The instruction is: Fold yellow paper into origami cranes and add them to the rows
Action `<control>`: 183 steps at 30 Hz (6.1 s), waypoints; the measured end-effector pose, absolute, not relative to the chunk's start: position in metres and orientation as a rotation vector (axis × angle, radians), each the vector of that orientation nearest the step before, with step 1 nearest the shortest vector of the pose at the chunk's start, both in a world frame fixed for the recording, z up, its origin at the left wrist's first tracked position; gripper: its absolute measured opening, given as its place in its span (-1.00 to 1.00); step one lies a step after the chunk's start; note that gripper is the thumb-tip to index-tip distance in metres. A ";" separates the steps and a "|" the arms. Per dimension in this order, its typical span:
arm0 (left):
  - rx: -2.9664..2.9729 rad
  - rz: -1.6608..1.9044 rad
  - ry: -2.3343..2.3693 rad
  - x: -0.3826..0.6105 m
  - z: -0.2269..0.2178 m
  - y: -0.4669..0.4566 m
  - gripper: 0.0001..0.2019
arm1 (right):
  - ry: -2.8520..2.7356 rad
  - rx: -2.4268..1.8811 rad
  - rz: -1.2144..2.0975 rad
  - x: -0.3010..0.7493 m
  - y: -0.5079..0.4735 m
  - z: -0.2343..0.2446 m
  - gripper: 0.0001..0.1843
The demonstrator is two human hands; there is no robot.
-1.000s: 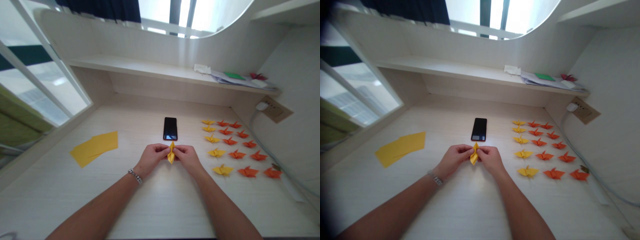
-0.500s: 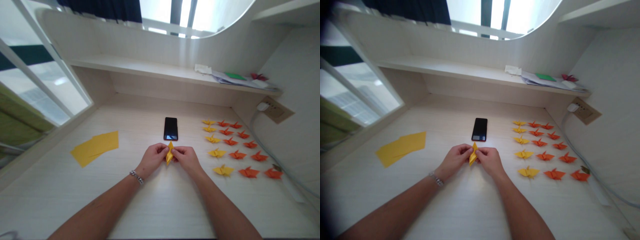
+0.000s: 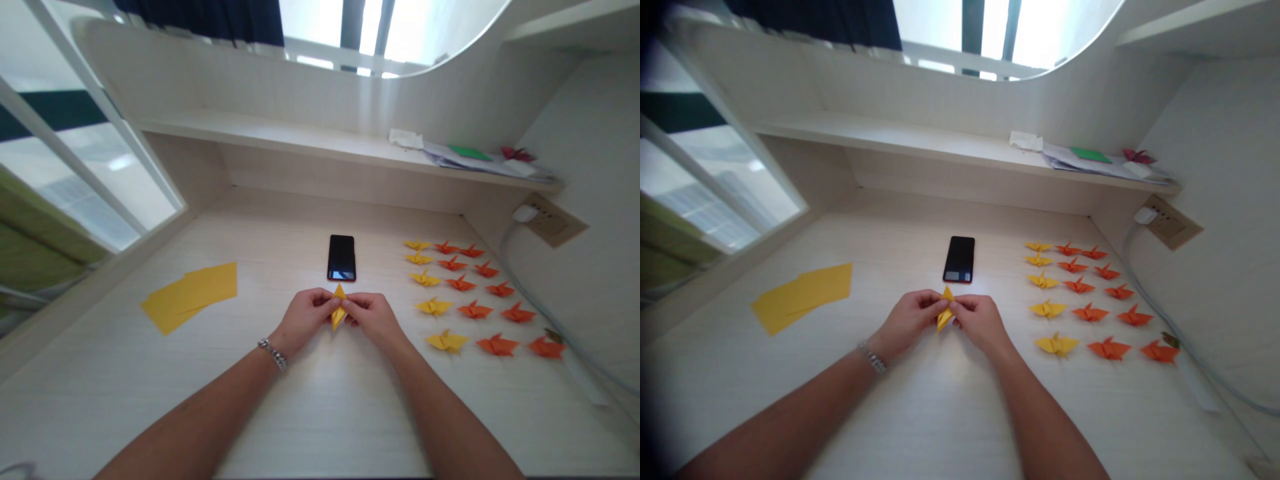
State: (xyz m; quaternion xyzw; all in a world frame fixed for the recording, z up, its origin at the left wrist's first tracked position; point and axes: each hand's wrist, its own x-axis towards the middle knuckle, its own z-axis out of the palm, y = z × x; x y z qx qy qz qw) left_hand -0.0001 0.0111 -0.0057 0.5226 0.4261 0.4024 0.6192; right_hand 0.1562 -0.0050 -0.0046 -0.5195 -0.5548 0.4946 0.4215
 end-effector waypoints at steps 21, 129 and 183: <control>1.409 0.783 0.997 0.002 0.006 0.003 -0.76 | -1.234 -1.276 1.115 0.159 -0.001 -0.004 -0.80; 0.877 0.772 0.792 0.006 0.007 -0.004 -0.73 | -0.983 -1.200 0.905 0.148 -0.005 -0.005 -0.69; 0.871 1.048 0.824 -0.001 0.004 0.009 -0.87 | -0.948 -1.103 1.430 0.157 -0.005 0.002 -0.74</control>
